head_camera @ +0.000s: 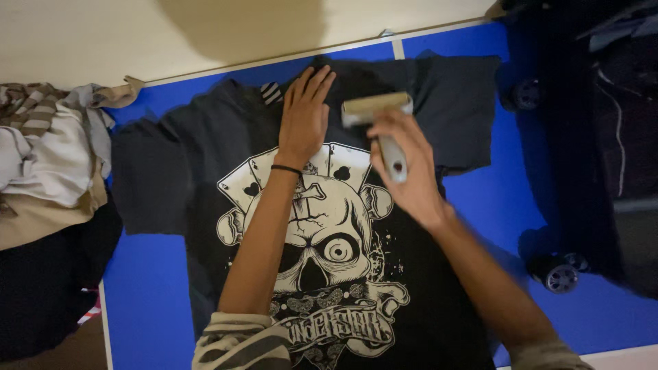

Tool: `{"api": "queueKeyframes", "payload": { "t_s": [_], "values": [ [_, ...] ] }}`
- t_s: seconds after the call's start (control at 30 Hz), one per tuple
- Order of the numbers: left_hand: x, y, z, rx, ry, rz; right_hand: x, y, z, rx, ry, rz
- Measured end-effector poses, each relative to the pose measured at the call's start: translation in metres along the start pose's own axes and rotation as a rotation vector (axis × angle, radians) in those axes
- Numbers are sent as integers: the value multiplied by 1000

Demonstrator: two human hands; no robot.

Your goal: The person folds a black t-shirt on a blue table, then places it into a suitcase. They then unfold a second black t-shirt with a skull graphic, smooth it out, and use a lint roller to clean the surface.

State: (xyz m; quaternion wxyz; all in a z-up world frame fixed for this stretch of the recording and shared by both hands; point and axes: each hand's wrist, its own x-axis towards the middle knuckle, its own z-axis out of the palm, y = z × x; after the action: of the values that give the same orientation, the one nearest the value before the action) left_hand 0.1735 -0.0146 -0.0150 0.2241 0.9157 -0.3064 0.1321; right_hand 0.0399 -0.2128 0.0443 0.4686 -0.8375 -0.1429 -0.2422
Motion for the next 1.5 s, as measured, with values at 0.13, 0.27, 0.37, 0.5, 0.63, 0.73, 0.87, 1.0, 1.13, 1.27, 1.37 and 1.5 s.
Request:
{"api": "queueKeyframes", "payload": {
  "t_s": [0.13, 0.27, 0.37, 0.5, 0.63, 0.73, 0.87, 1.0, 1.13, 1.27, 1.37, 1.5],
  "values": [
    [3, 1, 1, -60, 42, -22, -11, -7, -2, -18, -16, 58],
    [2, -1, 0, -53, 15, -27, 11, 12, 9, 17, 4, -20],
    [4, -2, 1, -1, -23, -19, 38, 34, 17, 44, 39, -78],
    [2, -3, 6, 87, -20, 4, 65, 51, 22, 106, 61, -108],
    [4, -4, 12, 114, 1, -15, 61, 46, 5, 31, 91, -118],
    [3, -5, 13, 146, 9, -4, 28, 26, -8, 8, 72, -65],
    [2, -6, 12, 139, -16, -20, -3, 6, -1, -37, -9, -81],
    [1, -3, 11, 119, -24, -14, 6, 12, 11, -24, 46, -16],
    [3, -2, 5, 89, -13, 8, 53, 37, 21, 15, 101, -132],
    [-1, -1, 5, 114, -55, -14, 52, 44, 20, 44, 76, -87],
    [2, -1, 8, 141, -28, -7, 24, 29, 10, 22, 51, -92],
    [1, -4, 10, 154, -9, 4, -21, -6, -14, 22, -46, 28]
  ]
}}
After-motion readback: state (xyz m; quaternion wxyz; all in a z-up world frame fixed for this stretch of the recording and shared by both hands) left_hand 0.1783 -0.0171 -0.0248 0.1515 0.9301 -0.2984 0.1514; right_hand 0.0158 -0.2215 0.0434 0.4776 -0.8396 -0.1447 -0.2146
